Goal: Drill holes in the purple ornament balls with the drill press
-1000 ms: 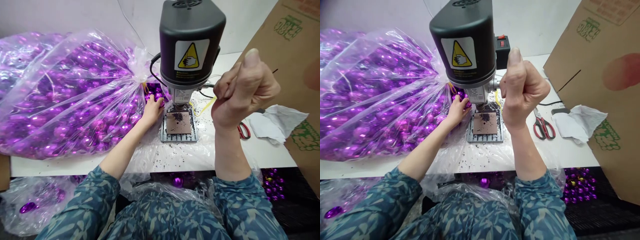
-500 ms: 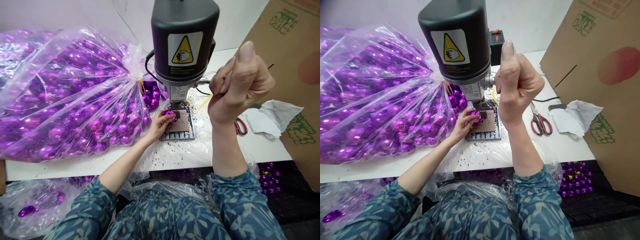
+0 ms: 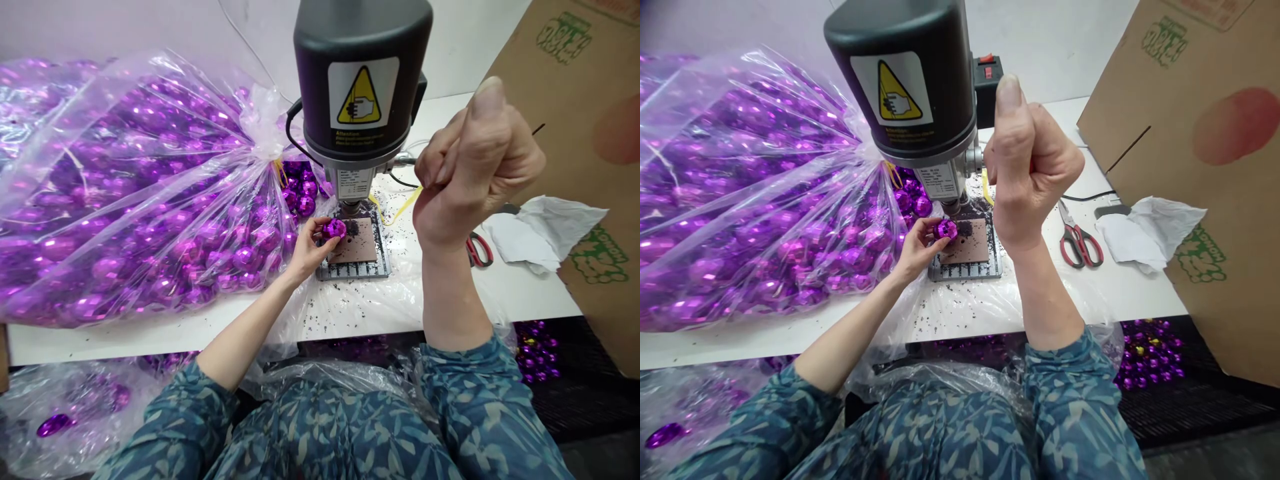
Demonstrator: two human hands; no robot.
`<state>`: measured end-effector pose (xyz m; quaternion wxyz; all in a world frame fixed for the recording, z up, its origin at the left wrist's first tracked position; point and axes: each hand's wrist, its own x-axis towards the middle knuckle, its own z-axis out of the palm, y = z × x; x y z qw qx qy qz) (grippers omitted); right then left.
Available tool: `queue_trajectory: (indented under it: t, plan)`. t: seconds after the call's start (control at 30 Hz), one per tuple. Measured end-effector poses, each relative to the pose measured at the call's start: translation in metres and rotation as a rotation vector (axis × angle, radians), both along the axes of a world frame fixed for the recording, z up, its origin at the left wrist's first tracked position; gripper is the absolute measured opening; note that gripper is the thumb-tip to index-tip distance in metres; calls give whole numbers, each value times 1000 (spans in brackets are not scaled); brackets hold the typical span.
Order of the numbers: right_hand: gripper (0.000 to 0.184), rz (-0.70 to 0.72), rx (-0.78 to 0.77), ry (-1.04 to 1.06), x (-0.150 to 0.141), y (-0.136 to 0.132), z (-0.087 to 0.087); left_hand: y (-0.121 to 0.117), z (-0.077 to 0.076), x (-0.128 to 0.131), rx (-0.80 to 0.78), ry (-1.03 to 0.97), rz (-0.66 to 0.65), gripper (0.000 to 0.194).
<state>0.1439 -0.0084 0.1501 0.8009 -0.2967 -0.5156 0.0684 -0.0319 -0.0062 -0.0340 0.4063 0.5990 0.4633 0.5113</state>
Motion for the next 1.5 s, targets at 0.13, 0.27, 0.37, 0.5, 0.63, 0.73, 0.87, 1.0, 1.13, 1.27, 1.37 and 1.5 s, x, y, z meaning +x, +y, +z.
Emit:
queue_trajectory:
  t: [0.13,0.27,0.37,0.5,0.63,0.73,0.87,1.0,1.13,1.27,1.37,1.5]
  plan:
    - [69,15,83,10,-1,0,3,5,-2,3,-19,-23,-22,48]
    - [70,-30,76,1,-1,2,2,14,-8,8,-13,-89,-100,54]
    - [69,-59,49,-13,-2,2,1,16,-11,13,31,-77,-148,55]
    - [70,-18,67,12,-2,2,1,7,-12,17,77,-2,-151,54]
    - [68,72,135,37,-2,2,2,-4,-10,20,136,54,-105,53]
    - [68,42,115,26,-1,3,2,-6,-11,23,114,61,-109,53]
    - [67,-4,87,27,-1,5,-1,-3,-16,26,101,30,-107,57]
    - [67,-17,63,19,0,5,-4,-2,-16,26,109,16,-106,56]
    - [69,-56,56,1,0,1,-7,-3,-15,25,88,-1,-109,58]
    - [66,-1,78,3,0,1,-12,-2,-16,25,91,-13,-116,59]
    - [68,37,277,89,-1,8,-19,-1,-18,25,98,-15,-113,57]
    - [68,82,424,93,0,19,-30,-1,-18,26,101,5,-106,53]
